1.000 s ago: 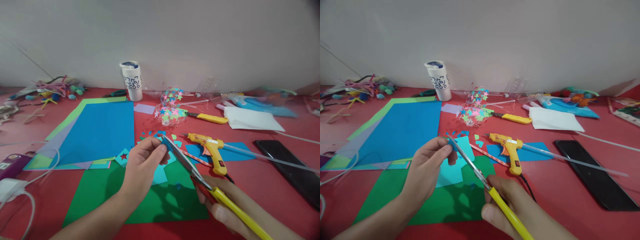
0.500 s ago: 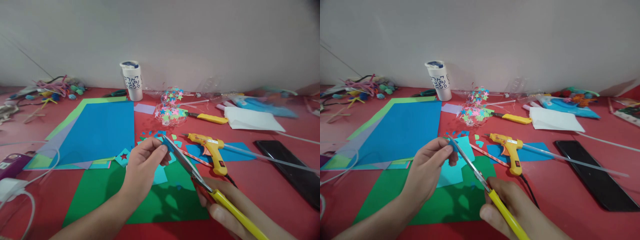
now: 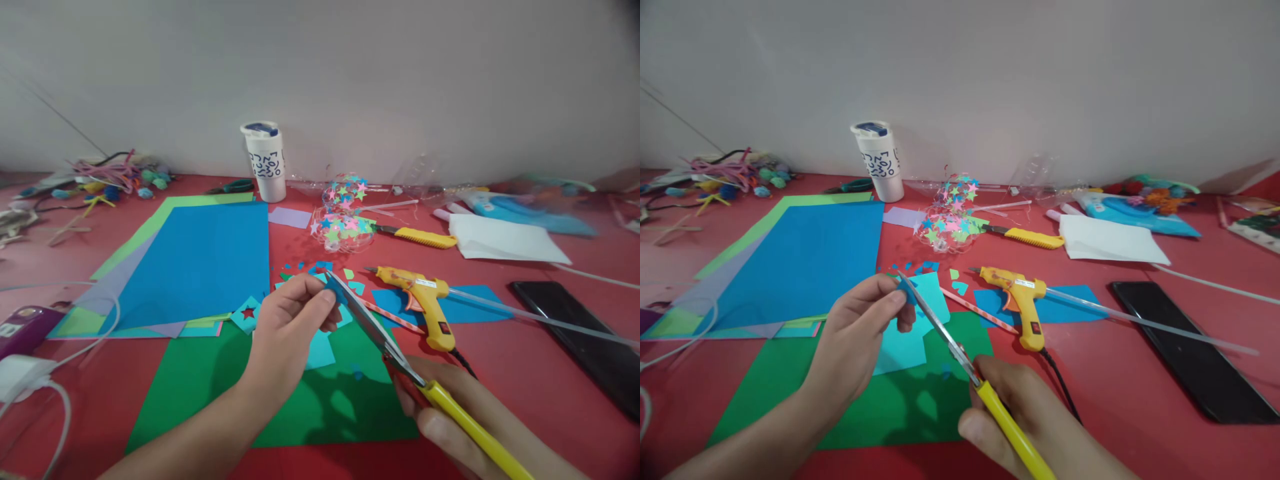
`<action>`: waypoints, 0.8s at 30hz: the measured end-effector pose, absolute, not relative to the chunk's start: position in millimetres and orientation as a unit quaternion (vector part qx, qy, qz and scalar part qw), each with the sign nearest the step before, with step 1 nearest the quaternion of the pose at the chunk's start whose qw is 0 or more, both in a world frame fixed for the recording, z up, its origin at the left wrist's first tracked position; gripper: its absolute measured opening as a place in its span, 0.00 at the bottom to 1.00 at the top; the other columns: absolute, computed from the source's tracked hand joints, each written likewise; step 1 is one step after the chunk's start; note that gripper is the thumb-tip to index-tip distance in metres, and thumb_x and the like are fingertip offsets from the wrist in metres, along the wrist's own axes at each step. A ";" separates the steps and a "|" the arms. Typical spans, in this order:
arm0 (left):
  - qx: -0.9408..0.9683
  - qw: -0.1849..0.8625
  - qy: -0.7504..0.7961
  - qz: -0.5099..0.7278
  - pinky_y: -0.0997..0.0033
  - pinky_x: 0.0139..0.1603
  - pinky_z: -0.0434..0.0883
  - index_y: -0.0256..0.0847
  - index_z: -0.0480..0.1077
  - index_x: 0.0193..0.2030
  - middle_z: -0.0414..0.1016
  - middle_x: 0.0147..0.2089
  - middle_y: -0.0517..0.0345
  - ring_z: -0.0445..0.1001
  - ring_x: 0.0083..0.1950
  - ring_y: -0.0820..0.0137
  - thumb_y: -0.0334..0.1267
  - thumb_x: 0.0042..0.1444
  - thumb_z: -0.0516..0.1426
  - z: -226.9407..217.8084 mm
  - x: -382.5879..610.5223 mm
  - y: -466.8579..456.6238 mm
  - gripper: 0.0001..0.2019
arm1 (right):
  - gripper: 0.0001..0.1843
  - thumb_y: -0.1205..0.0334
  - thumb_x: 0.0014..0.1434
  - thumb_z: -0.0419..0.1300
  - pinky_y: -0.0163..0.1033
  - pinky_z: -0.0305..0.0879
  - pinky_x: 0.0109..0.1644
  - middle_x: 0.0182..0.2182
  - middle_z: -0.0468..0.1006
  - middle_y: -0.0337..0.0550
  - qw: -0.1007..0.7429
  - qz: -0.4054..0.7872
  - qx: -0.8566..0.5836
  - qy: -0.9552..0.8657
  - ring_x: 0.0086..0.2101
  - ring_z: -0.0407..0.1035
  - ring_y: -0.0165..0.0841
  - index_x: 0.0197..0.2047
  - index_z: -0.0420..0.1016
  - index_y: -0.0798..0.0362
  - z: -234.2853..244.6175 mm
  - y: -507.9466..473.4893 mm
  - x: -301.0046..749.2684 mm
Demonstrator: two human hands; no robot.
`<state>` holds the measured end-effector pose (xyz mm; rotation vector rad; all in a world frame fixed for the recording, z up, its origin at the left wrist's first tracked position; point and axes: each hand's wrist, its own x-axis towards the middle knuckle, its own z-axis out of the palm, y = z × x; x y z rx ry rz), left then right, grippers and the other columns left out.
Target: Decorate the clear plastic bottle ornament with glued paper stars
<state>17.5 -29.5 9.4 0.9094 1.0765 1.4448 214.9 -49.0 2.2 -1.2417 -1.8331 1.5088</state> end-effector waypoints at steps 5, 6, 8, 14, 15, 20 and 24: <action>0.383 0.532 0.453 0.605 0.82 0.26 0.65 0.40 0.68 0.23 0.70 0.20 0.67 0.67 0.23 0.81 0.31 0.54 0.56 10.7 17.8 -28.2 0.09 | 0.24 0.34 0.51 0.54 0.33 0.65 0.22 0.18 0.65 0.37 0.243 0.526 -0.452 -0.679 0.21 0.64 0.33 0.24 0.63 0.48 -0.2 -49.4 214.2; 0.382 0.532 0.453 0.605 0.82 0.26 0.65 0.40 0.68 0.23 0.70 0.20 0.67 0.67 0.23 0.81 0.31 0.54 0.56 10.9 17.9 -28.1 0.09 | 0.25 0.34 0.51 0.54 0.34 0.65 0.22 0.17 0.66 0.37 0.246 0.520 -0.450 -0.683 0.21 0.65 0.33 0.24 0.64 0.48 -0.8 -49.1 214.1; 0.376 0.535 0.454 0.606 0.82 0.26 0.65 0.40 0.68 0.23 0.70 0.20 0.66 0.67 0.23 0.81 0.31 0.54 0.56 11.1 17.9 -28.2 0.09 | 0.25 0.34 0.52 0.53 0.34 0.66 0.22 0.17 0.67 0.37 0.254 0.504 -0.448 -0.693 0.21 0.66 0.34 0.24 0.65 0.48 -1.6 -48.5 214.1; 0.375 0.537 0.453 0.605 0.81 0.27 0.65 0.40 0.68 0.24 0.70 0.21 0.66 0.67 0.24 0.79 0.32 0.54 0.56 10.6 17.7 -28.9 0.08 | 0.24 0.37 0.55 0.53 0.33 0.65 0.22 0.17 0.67 0.38 0.248 0.453 -0.466 -0.718 0.22 0.67 0.34 0.23 0.67 0.49 3.0 -49.0 212.6; 0.375 0.538 0.453 0.604 0.80 0.27 0.65 0.40 0.68 0.24 0.70 0.21 0.65 0.67 0.24 0.79 0.32 0.54 0.56 10.9 17.4 -28.8 0.08 | 0.24 0.37 0.55 0.52 0.34 0.65 0.22 0.16 0.67 0.38 0.246 0.455 -0.471 -0.715 0.21 0.66 0.34 0.23 0.67 0.49 4.4 -49.0 211.8; 0.386 0.554 0.471 0.568 0.79 0.27 0.65 0.40 0.67 0.23 0.69 0.20 0.65 0.67 0.23 0.78 0.33 0.51 0.57 12.8 18.7 -28.6 0.07 | 0.23 0.37 0.52 0.56 0.33 0.61 0.18 0.16 0.65 0.36 0.238 0.514 -0.490 -0.663 0.17 0.62 0.30 0.23 0.66 0.49 10.5 -44.7 208.2; 0.480 0.623 0.489 0.377 0.76 0.26 0.64 0.40 0.66 0.23 0.68 0.20 0.63 0.66 0.23 0.75 0.33 0.49 0.56 9.5 25.2 -33.2 0.05 | 0.19 0.44 0.53 0.59 0.31 0.50 0.13 0.12 0.59 0.30 0.227 0.536 -0.525 -0.621 0.12 0.52 0.25 0.25 0.65 0.50 9.9 -39.3 208.2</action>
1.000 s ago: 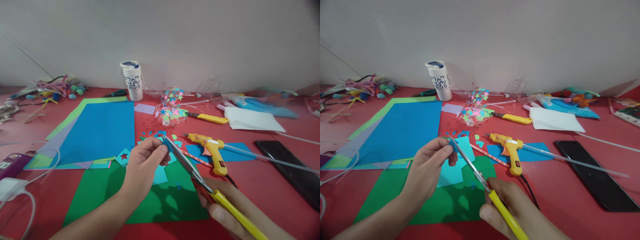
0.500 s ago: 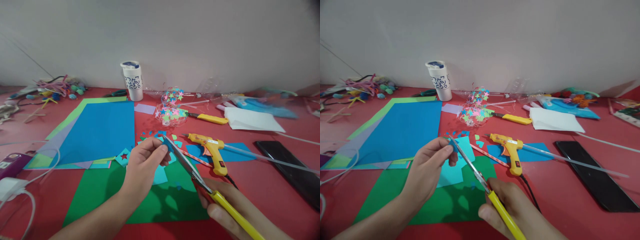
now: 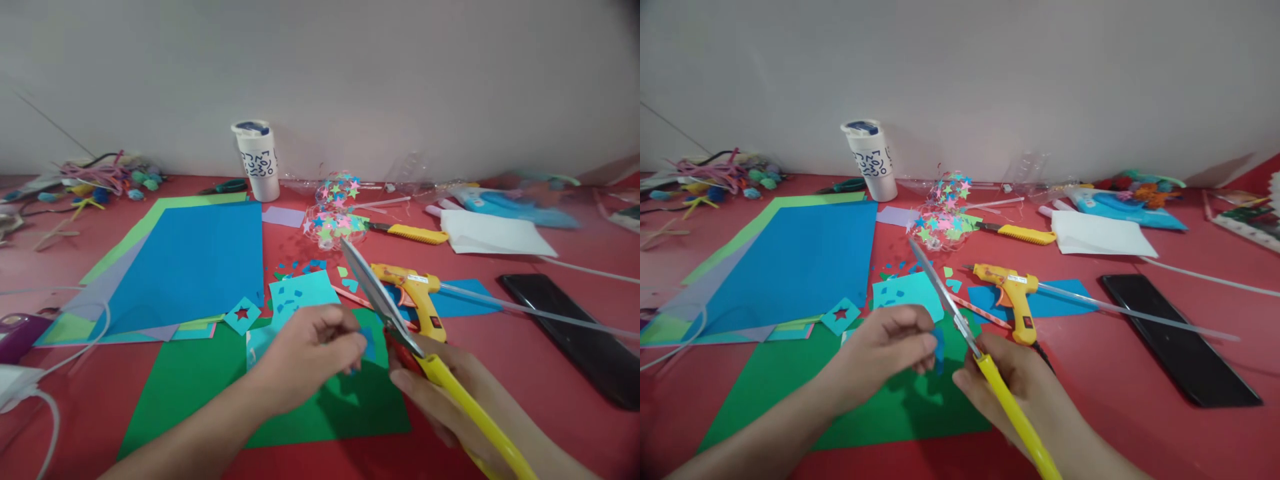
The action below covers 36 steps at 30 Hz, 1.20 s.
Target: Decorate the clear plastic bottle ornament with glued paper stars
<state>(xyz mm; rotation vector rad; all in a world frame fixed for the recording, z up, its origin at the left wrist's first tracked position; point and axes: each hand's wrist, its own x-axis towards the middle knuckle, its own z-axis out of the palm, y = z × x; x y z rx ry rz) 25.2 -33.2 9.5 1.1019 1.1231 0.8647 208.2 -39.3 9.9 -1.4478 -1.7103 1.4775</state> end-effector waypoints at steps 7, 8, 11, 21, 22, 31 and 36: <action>0.619 0.585 0.468 0.235 0.76 0.26 0.59 0.40 0.67 0.22 0.64 0.22 0.62 0.62 0.27 0.73 0.33 0.49 0.54 5.4 34.8 -42.5 0.06 | 0.09 0.58 0.50 0.56 0.28 0.46 0.12 0.10 0.54 0.25 0.208 0.565 -0.531 -0.597 0.10 0.49 0.21 0.24 0.60 0.50 2.3 -39.2 206.3; 0.615 0.584 0.472 0.241 0.76 0.26 0.59 0.40 0.67 0.22 0.64 0.22 0.63 0.62 0.27 0.74 0.32 0.48 0.54 5.1 35.3 -42.1 0.06 | 0.09 0.60 0.49 0.55 0.28 0.44 0.11 0.10 0.53 0.25 0.218 0.555 -0.532 -0.601 0.10 0.48 0.21 0.22 0.59 0.50 2.1 -39.9 204.6; 0.571 0.600 0.486 0.278 0.77 0.27 0.60 0.40 0.66 0.23 0.64 0.22 0.64 0.63 0.26 0.75 0.31 0.50 0.54 2.7 35.7 -40.2 0.07 | 0.08 0.62 0.47 0.54 0.29 0.42 0.10 0.09 0.50 0.26 0.246 0.530 -0.535 -0.611 0.09 0.46 0.22 0.20 0.57 0.48 5.7 -42.2 199.9; 0.392 0.724 0.445 0.352 0.74 0.29 0.67 0.38 0.69 0.27 0.72 0.23 0.60 0.71 0.25 0.74 0.39 0.43 0.64 1.0 39.1 -38.0 0.10 | 0.06 0.58 0.50 0.54 0.31 0.47 0.12 0.11 0.56 0.28 0.248 0.540 -0.558 -0.579 0.11 0.52 0.25 0.25 0.60 0.48 16.1 -40.1 203.7; 0.385 0.727 0.443 0.357 0.74 0.29 0.67 0.38 0.69 0.27 0.72 0.23 0.60 0.71 0.25 0.73 0.40 0.41 0.65 1.1 39.8 -38.0 0.11 | 0.06 0.58 0.50 0.54 0.32 0.46 0.12 0.10 0.56 0.29 0.256 0.533 -0.555 -0.585 0.10 0.52 0.25 0.25 0.60 0.48 15.6 -40.5 203.6; 0.370 0.728 0.439 0.375 0.74 0.29 0.67 0.38 0.67 0.26 0.70 0.21 0.62 0.71 0.25 0.74 0.38 0.41 0.65 0.5 42.3 -39.7 0.11 | 0.08 0.58 0.50 0.55 0.31 0.49 0.11 0.10 0.58 0.29 0.266 0.518 -0.557 -0.592 0.11 0.54 0.25 0.24 0.60 0.49 15.3 -42.8 201.7; 0.378 0.725 0.437 0.376 0.75 0.28 0.67 0.37 0.67 0.25 0.71 0.22 0.61 0.70 0.24 0.75 0.39 0.41 0.64 2.7 42.1 -39.8 0.11 | 0.06 0.58 0.50 0.54 0.30 0.50 0.11 0.08 0.56 0.28 0.245 0.523 -0.570 -0.584 0.10 0.52 0.26 0.24 0.61 0.48 19.0 -42.2 198.3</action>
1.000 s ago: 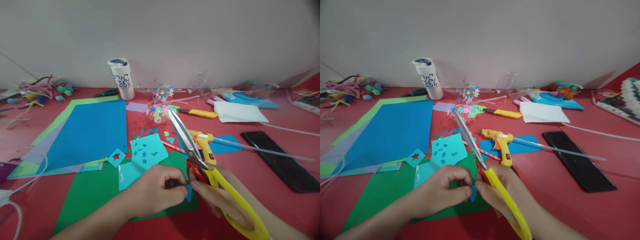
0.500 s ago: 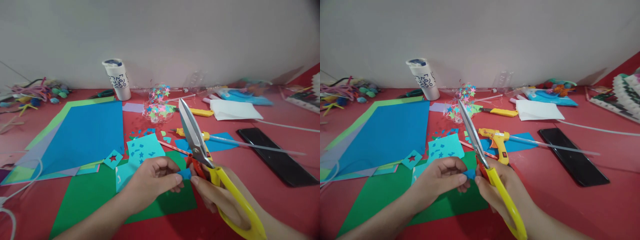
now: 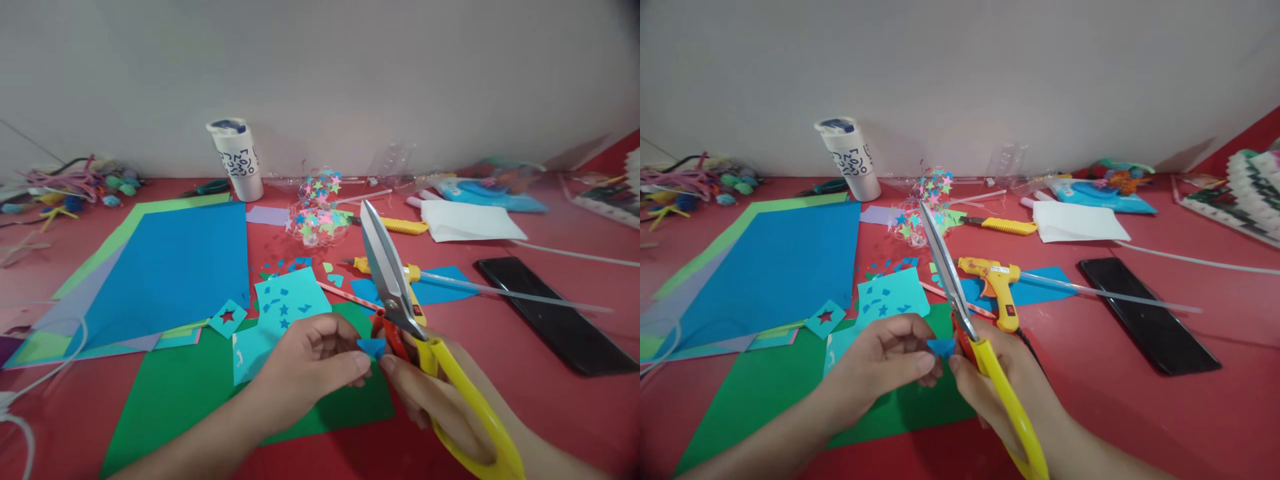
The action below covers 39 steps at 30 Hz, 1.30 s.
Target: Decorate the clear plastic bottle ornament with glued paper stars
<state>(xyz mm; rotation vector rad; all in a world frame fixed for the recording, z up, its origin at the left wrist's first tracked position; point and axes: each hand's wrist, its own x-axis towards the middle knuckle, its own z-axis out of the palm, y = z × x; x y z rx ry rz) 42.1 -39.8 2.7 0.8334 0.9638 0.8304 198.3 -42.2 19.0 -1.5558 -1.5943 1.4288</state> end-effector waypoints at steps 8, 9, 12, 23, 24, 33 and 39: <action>0.378 0.713 0.447 0.386 0.75 0.27 0.67 0.37 0.68 0.23 0.70 0.20 0.62 0.70 0.23 0.75 0.37 0.41 0.64 5.2 42.9 -40.0 0.09 | 0.14 0.52 0.56 0.52 0.30 0.51 0.14 0.09 0.56 0.28 0.246 0.564 -0.533 -0.581 0.11 0.53 0.25 0.23 0.57 0.49 2.6 -45.5 204.2; 0.374 0.708 0.449 0.397 0.76 0.27 0.67 0.37 0.68 0.23 0.71 0.20 0.61 0.70 0.23 0.75 0.36 0.41 0.64 6.0 41.2 -39.2 0.08 | 0.17 0.49 0.57 0.52 0.30 0.50 0.14 0.10 0.56 0.28 0.252 0.580 -0.509 -0.584 0.11 0.52 0.24 0.23 0.57 0.49 0.7 -45.3 206.3; 0.355 0.666 0.456 0.472 0.76 0.26 0.67 0.38 0.69 0.25 0.73 0.21 0.61 0.70 0.23 0.75 0.34 0.43 0.62 8.6 32.2 -34.0 0.06 | 0.24 0.36 0.53 0.53 0.30 0.45 0.15 0.14 0.55 0.28 0.260 0.611 -0.441 -0.604 0.13 0.48 0.23 0.27 0.59 0.50 0.6 -42.7 212.1; 0.324 0.520 0.442 0.655 0.79 0.27 0.66 0.40 0.71 0.28 0.74 0.23 0.64 0.69 0.25 0.78 0.31 0.49 0.59 16.2 12.0 -21.7 0.02 | 0.20 0.39 0.53 0.56 0.35 0.63 0.25 0.26 0.69 0.42 0.172 0.542 -0.408 -0.715 0.27 0.65 0.37 0.33 0.68 0.49 10.2 -39.4 219.7; 0.327 0.521 0.440 0.654 0.79 0.27 0.66 0.39 0.71 0.27 0.74 0.23 0.64 0.69 0.25 0.78 0.31 0.50 0.59 15.7 12.4 -22.1 0.02 | 0.20 0.39 0.53 0.56 0.35 0.64 0.25 0.25 0.70 0.42 0.176 0.535 -0.404 -0.720 0.27 0.66 0.37 0.32 0.68 0.48 9.9 -40.2 219.6; 0.361 0.528 0.438 0.632 0.80 0.28 0.66 0.42 0.72 0.27 0.72 0.23 0.66 0.69 0.26 0.79 0.30 0.52 0.59 12.3 13.1 -25.3 0.05 | 0.23 0.36 0.56 0.51 0.33 0.68 0.24 0.23 0.70 0.40 0.224 0.506 -0.401 -0.730 0.26 0.69 0.36 0.32 0.68 0.48 4.3 -44.8 218.0; 0.361 0.529 0.439 0.630 0.82 0.27 0.65 0.41 0.72 0.27 0.72 0.23 0.66 0.69 0.25 0.80 0.30 0.52 0.59 12.1 13.9 -25.3 0.05 | 0.23 0.36 0.56 0.51 0.35 0.71 0.27 0.26 0.73 0.42 0.194 0.503 -0.426 -0.727 0.27 0.71 0.37 0.34 0.68 0.49 -0.6 -47.2 222.2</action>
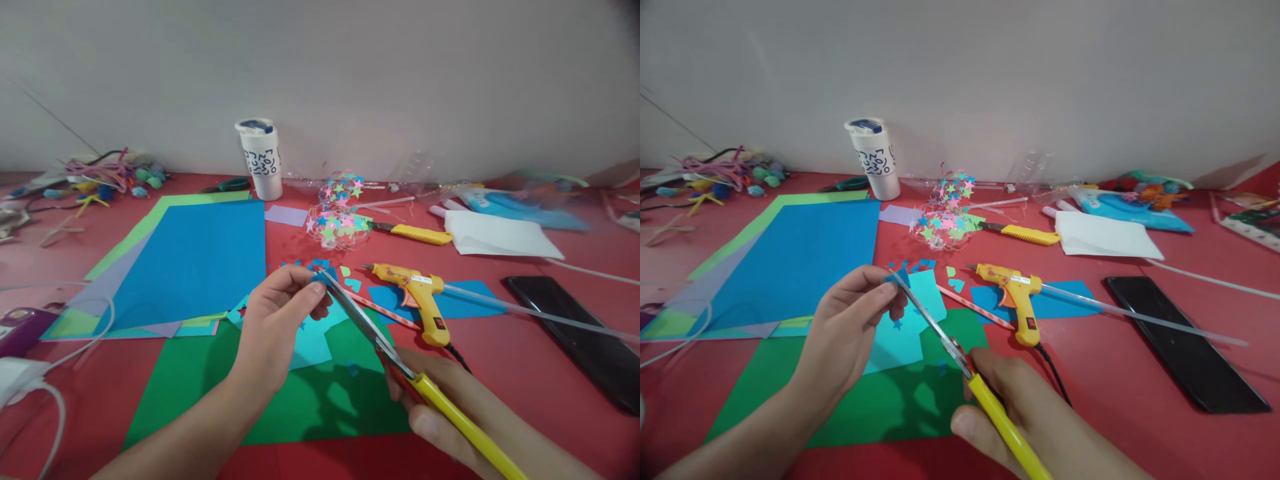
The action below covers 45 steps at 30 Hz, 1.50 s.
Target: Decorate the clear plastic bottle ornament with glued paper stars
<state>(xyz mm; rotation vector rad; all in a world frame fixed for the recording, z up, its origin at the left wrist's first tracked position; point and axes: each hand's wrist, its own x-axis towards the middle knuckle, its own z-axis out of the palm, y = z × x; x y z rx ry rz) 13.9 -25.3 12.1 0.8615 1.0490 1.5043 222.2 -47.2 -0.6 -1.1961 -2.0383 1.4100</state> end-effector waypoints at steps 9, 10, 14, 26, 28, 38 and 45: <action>0.361 0.530 0.437 0.631 0.82 0.27 0.65 0.40 0.71 0.26 0.70 0.22 0.66 0.68 0.25 0.80 0.29 0.52 0.59 10.9 15.0 -25.6 0.05 | 0.26 0.32 0.54 0.49 0.33 0.66 0.21 0.20 0.70 0.40 0.215 0.468 -0.437 -0.737 0.21 0.68 0.35 0.27 0.64 0.48 1.4 -46.7 215.6; 0.363 0.529 0.436 0.631 0.82 0.28 0.65 0.41 0.71 0.26 0.70 0.22 0.66 0.68 0.25 0.80 0.29 0.52 0.59 10.4 15.0 -25.6 0.05 | 0.26 0.32 0.54 0.48 0.33 0.66 0.20 0.19 0.70 0.40 0.217 0.466 -0.439 -0.737 0.21 0.68 0.35 0.27 0.63 0.48 2.3 -46.8 214.8; 0.365 0.530 0.434 0.631 0.82 0.27 0.65 0.41 0.71 0.27 0.69 0.22 0.66 0.67 0.25 0.80 0.29 0.52 0.59 9.7 15.1 -25.6 0.05 | 0.27 0.31 0.53 0.48 0.34 0.65 0.20 0.19 0.69 0.39 0.212 0.461 -0.439 -0.741 0.20 0.67 0.35 0.26 0.62 0.47 3.6 -47.4 214.8; 0.372 0.527 0.439 0.626 0.82 0.28 0.65 0.40 0.70 0.26 0.68 0.22 0.66 0.67 0.25 0.80 0.28 0.52 0.58 9.4 15.0 -24.9 0.06 | 0.27 0.31 0.53 0.47 0.34 0.66 0.20 0.18 0.69 0.39 0.211 0.417 -0.453 -0.759 0.21 0.67 0.35 0.26 0.64 0.48 1.9 -45.5 217.4; 0.373 0.527 0.440 0.624 0.82 0.28 0.65 0.40 0.70 0.26 0.68 0.22 0.66 0.67 0.25 0.80 0.29 0.52 0.58 9.7 15.1 -24.5 0.06 | 0.27 0.31 0.53 0.48 0.34 0.66 0.20 0.18 0.69 0.39 0.215 0.426 -0.452 -0.753 0.21 0.67 0.35 0.26 0.64 0.48 1.6 -46.1 217.1; 0.356 0.544 0.446 0.616 0.80 0.27 0.64 0.39 0.69 0.26 0.69 0.22 0.65 0.67 0.24 0.79 0.30 0.50 0.59 12.8 15.7 -25.2 0.05 | 0.24 0.35 0.55 0.50 0.34 0.68 0.23 0.19 0.68 0.37 0.228 0.499 -0.426 -0.720 0.21 0.66 0.33 0.27 0.66 0.49 3.5 -45.5 215.3; 0.355 0.540 0.458 0.611 0.78 0.27 0.64 0.39 0.69 0.25 0.70 0.22 0.64 0.67 0.24 0.78 0.30 0.49 0.60 12.5 14.2 -24.9 0.04 | 0.23 0.36 0.54 0.53 0.35 0.70 0.24 0.20 0.70 0.39 0.228 0.473 -0.439 -0.729 0.23 0.69 0.35 0.27 0.66 0.49 1.0 -48.4 218.8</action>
